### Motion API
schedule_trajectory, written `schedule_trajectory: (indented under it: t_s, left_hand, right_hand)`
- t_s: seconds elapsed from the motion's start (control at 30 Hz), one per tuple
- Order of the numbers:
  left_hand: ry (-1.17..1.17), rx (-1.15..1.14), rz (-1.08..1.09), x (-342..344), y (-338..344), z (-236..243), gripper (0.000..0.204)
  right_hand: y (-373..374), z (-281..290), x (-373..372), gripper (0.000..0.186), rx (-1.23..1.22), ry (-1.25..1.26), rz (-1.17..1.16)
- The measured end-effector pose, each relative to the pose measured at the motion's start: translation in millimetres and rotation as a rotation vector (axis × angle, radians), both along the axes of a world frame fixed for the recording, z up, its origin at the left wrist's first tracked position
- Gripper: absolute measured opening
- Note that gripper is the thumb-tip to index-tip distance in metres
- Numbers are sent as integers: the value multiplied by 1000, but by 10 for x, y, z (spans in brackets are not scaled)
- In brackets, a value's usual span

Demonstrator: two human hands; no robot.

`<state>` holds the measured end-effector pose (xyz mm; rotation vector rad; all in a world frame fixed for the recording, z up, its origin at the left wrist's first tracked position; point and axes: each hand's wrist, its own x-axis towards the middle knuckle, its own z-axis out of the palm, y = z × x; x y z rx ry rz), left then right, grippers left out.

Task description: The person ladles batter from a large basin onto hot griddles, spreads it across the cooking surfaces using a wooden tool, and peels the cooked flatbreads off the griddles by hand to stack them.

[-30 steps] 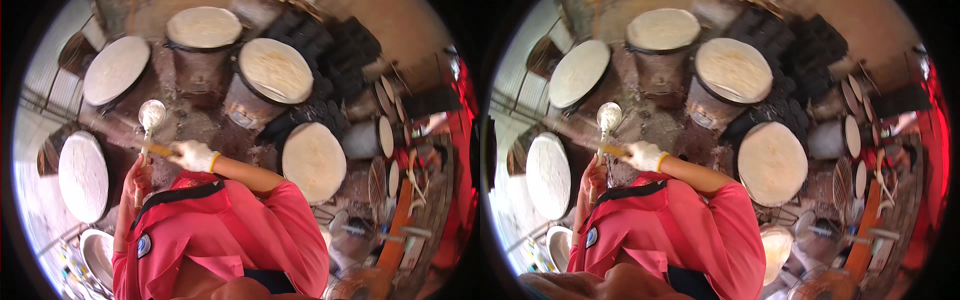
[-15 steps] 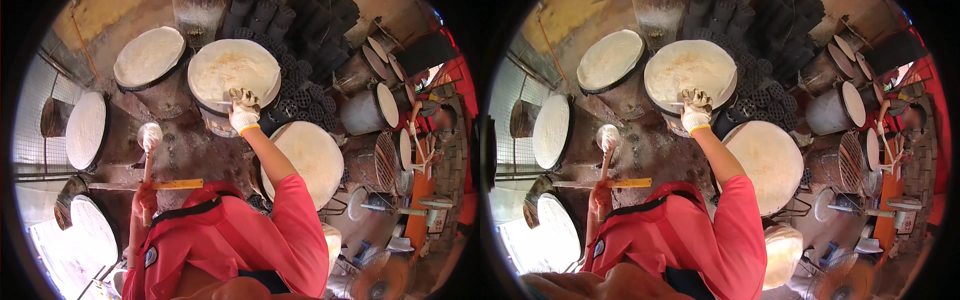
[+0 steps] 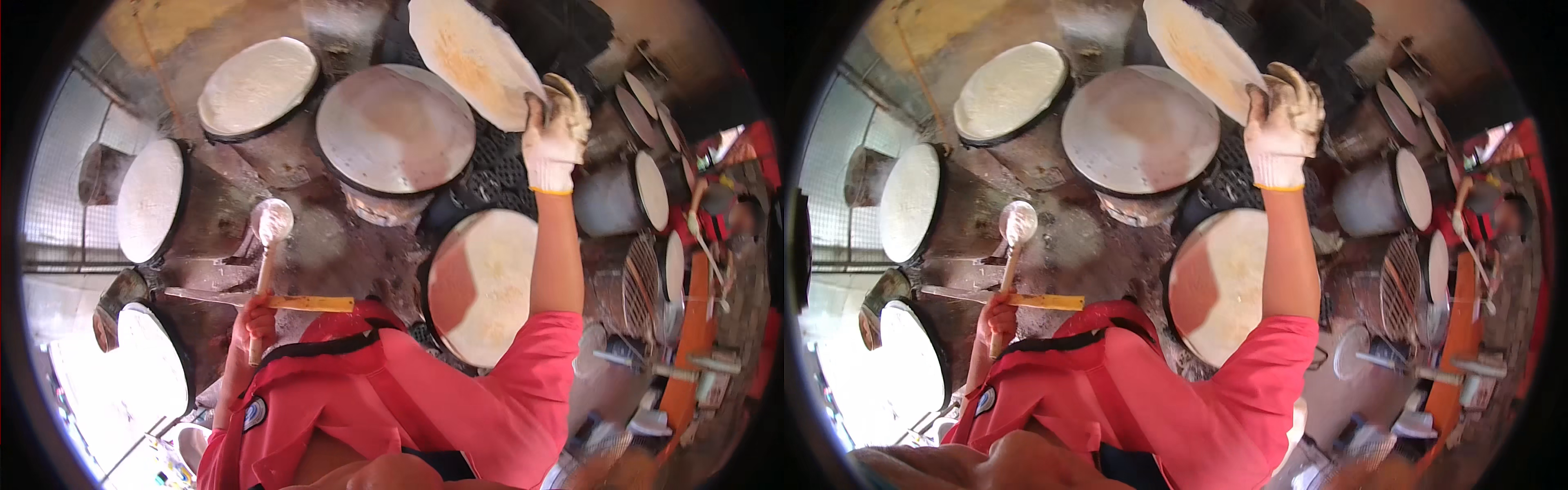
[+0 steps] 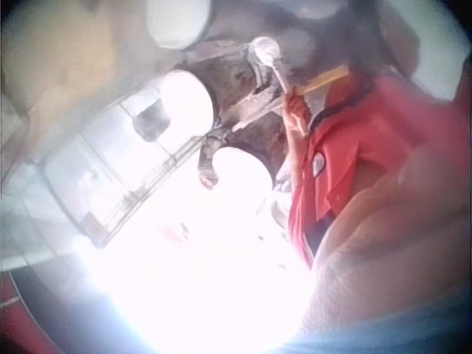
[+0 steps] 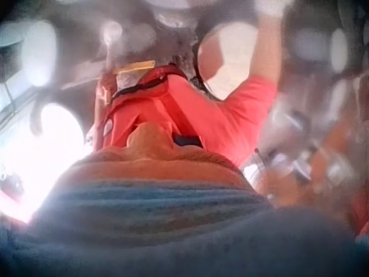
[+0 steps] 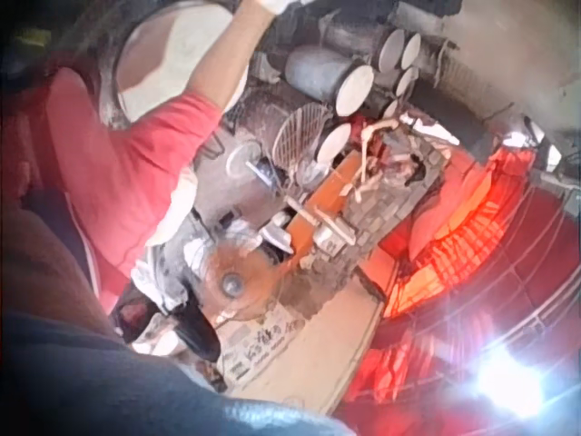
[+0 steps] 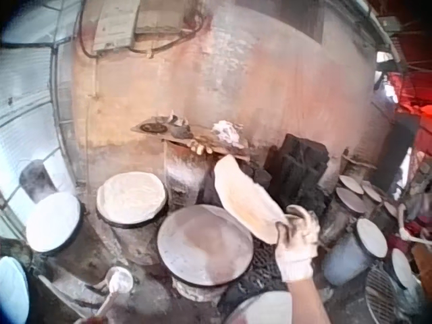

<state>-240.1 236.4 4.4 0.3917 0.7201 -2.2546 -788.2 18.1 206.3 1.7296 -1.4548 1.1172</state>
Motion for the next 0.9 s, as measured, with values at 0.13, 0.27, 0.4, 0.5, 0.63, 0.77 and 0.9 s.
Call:
schedule_trajectory:
  t_s: [0.13,0.27,0.4,0.5,0.63,0.77,0.9]
  left_hand:
    - [-54,-77,-20,97,334,-4,29]
    - [-40,-100,-162,244,622,-126,31]
    - [-92,-101,-253,386,1056,-257,32]
    - [-98,-105,-292,501,1427,-315,33]
    - [-32,-73,-335,484,1775,-299,33]
    - [-35,-50,-341,412,2041,-211,33]
    - [-24,-88,-332,212,2214,-160,34]
  right_hand:
    - [1401,87,-31,21,-40,85,17]
    - [2891,-675,-71,33,219,128,-88]
    - [4028,-1746,-163,31,447,129,-227]
    - [4649,-2323,-184,30,550,147,-287]
    - [5119,-2418,-40,26,848,65,-465]
    - [5416,-2241,89,43,740,-89,-515]
    - [5429,-2384,-87,55,736,54,-540]
